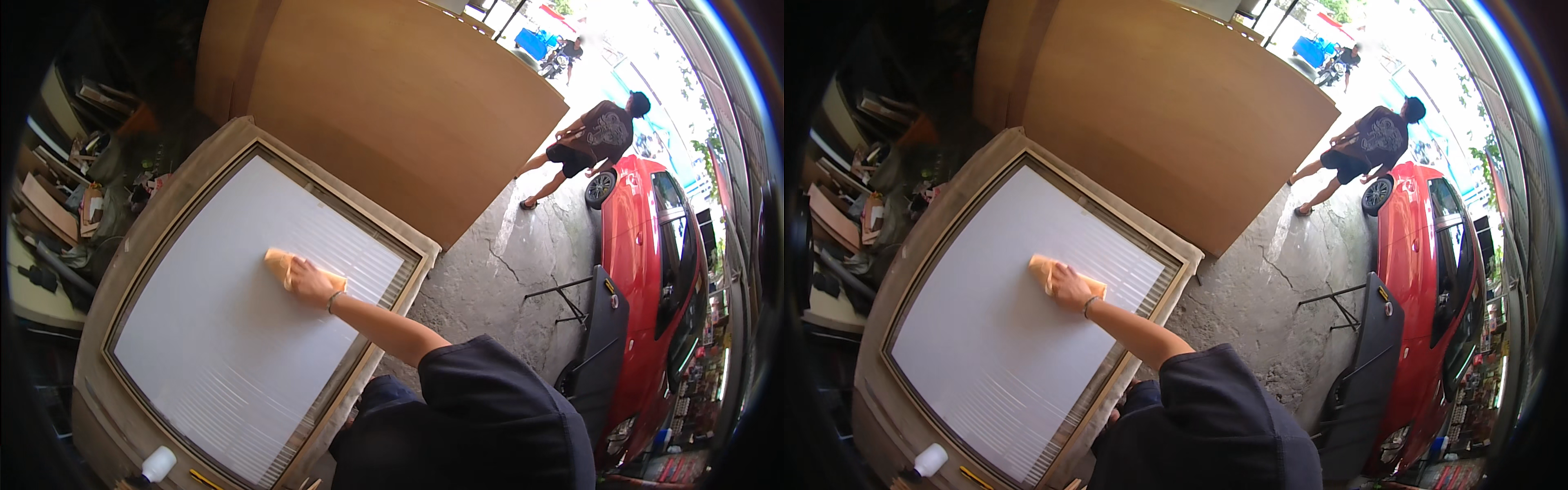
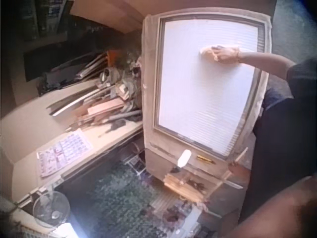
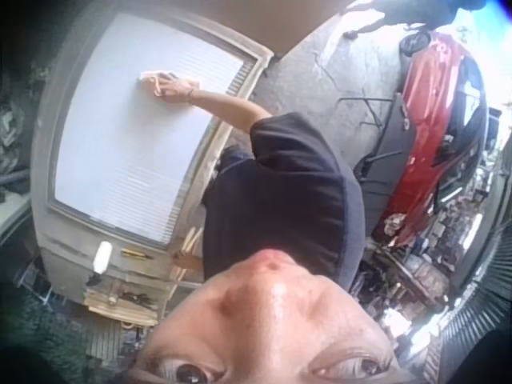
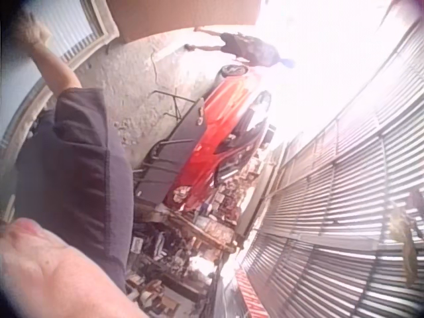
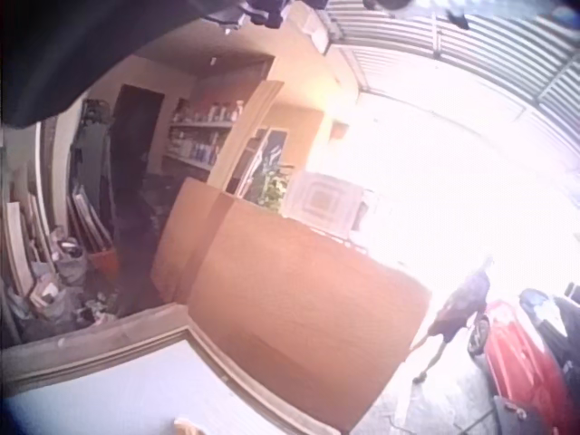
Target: The person applies glue to a rubber seal strip and fits it into the groove of a window frame. They then spray the frame with liquid and wipe the surface with a cloth. Another person assists by holding the frame steady.
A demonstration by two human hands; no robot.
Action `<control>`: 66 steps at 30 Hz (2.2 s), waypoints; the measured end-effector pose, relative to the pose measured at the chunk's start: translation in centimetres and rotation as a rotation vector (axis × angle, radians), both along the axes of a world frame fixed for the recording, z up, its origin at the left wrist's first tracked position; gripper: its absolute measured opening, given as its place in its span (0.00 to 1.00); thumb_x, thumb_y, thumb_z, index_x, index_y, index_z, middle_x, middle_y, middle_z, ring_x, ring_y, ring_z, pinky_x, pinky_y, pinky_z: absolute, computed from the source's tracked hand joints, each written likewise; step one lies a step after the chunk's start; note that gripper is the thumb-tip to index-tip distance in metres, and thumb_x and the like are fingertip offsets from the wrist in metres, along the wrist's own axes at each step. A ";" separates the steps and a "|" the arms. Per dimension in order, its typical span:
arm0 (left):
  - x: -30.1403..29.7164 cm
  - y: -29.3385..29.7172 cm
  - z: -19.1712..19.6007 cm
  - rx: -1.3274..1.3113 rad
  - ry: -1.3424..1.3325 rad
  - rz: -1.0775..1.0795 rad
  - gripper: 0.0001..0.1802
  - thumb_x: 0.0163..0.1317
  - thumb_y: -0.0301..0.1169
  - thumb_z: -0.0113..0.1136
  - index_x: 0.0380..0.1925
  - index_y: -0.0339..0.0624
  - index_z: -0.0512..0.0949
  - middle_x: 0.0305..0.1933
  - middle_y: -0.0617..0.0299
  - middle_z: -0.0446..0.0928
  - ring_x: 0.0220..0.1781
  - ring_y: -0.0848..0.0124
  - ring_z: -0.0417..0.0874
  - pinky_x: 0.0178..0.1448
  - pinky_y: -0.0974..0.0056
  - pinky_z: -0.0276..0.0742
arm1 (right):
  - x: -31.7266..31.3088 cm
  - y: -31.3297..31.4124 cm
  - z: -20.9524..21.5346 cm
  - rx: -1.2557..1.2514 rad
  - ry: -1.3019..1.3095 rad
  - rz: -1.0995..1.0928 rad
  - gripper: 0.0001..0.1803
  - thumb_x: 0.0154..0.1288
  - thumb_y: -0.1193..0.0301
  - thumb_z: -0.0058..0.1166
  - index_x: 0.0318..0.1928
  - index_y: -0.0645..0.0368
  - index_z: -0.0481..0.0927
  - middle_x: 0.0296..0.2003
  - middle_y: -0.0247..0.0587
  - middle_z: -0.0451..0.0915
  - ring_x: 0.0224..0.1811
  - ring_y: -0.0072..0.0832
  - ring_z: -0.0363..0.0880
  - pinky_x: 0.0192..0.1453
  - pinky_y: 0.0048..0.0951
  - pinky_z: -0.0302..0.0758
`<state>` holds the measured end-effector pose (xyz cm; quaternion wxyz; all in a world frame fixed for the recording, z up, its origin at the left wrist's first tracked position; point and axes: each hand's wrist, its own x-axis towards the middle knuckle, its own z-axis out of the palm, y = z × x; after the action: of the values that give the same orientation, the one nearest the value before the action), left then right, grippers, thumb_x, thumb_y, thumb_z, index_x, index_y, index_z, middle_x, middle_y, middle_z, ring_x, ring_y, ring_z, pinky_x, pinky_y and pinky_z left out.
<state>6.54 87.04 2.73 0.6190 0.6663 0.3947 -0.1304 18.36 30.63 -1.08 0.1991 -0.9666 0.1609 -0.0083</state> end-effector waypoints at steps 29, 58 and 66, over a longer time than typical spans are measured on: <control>-18.4 7.9 -9.6 0.156 0.073 0.394 0.29 0.76 0.48 0.49 0.68 0.40 0.66 0.66 0.51 0.73 0.63 0.58 0.77 0.64 0.54 0.75 | -4.9 2.5 -3.4 -0.186 0.022 0.449 0.26 0.64 0.73 0.54 0.63 0.65 0.72 0.65 0.54 0.69 0.70 0.50 0.62 0.71 0.44 0.65; -0.6 12.3 -10.8 0.655 -0.191 0.930 0.33 0.75 0.50 0.48 0.62 0.31 0.58 0.55 0.30 0.75 0.54 0.44 0.81 0.57 0.53 0.74 | -0.7 47.9 1.6 -0.078 0.062 1.539 0.40 0.50 0.82 0.57 0.67 0.43 0.74 0.49 0.39 0.75 0.48 0.39 0.74 0.54 0.38 0.75; -0.7 12.2 -10.7 0.665 -0.188 0.979 0.31 0.75 0.48 0.49 0.60 0.30 0.58 0.53 0.30 0.75 0.53 0.44 0.81 0.57 0.52 0.73 | -2.2 40.0 1.8 -0.071 0.156 1.539 0.30 0.59 0.77 0.55 0.64 0.45 0.77 0.43 0.40 0.76 0.42 0.38 0.76 0.45 0.38 0.77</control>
<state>5.81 99.22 -7.92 0.3978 0.5736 0.6189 0.3600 16.21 70.62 0.68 0.1057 -0.8098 -0.5430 0.1952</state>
